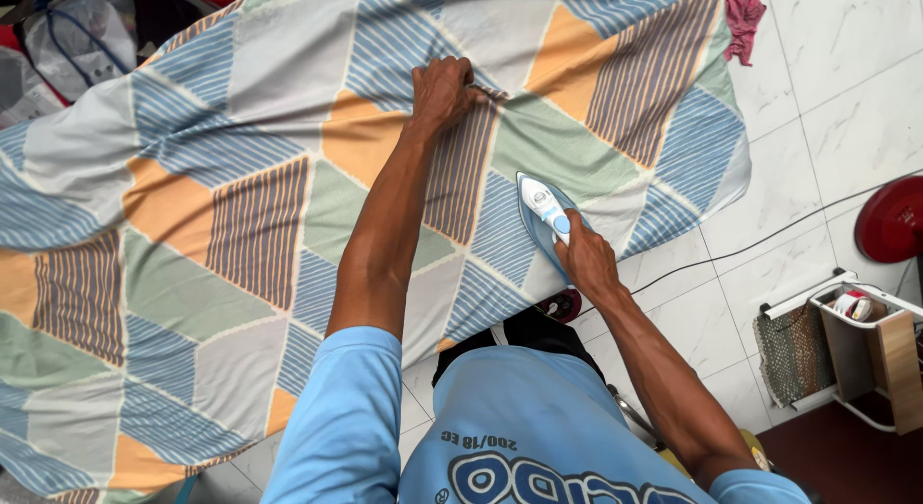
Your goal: The person irons a large patterned bed sheet laid out on a table. They use a handheld iron to smooth out wrinkles, repeatedly adjusting and pulling the fabric with their left hand while moving the iron with their right hand across the surface.
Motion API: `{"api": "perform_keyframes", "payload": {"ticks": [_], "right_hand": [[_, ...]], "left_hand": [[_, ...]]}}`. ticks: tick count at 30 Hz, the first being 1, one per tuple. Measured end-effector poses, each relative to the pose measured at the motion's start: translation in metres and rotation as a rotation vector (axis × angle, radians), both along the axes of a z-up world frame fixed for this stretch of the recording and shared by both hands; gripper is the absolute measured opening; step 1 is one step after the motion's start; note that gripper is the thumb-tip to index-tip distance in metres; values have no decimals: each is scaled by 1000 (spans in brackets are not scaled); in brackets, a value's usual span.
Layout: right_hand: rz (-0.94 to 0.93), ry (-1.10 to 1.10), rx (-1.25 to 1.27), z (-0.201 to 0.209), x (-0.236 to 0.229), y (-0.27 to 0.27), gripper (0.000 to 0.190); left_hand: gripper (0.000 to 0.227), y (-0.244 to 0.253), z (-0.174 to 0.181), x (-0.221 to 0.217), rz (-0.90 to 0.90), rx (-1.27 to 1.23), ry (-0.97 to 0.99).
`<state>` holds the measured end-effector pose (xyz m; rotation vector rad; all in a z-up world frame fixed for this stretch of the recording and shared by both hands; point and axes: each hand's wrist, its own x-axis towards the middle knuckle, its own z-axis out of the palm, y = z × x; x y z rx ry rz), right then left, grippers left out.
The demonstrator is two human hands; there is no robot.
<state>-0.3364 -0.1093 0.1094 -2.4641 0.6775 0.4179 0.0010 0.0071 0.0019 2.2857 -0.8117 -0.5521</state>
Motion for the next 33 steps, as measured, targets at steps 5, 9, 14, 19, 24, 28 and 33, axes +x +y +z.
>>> {"api": "perform_keyframes", "payload": {"ticks": [5,9,14,19,24,28,33], "right_hand": [[220,130,30,2,-3,6,54],[448,125,88,-3,-9,43,60],[481,87,28,-11,17,69,55],[458,-22,-37,-18,66,58,52],[502,96,3,-11,82,55,47],[540,54,8,-5,83,73,52],[439,30,-58,-10,112,74,44]], "left_hand": [[55,69,2,16,-35,149,-218],[42,138,-12,28,44,236,-238],[14,156,-35,43,127,172,-188],[14,153,-47,61,116,147,-111],[13,151,-52,64,78,167,-44],[13,158,-52,65,14,168,-86],[12,160,-45,67,45,144,-133]]}}
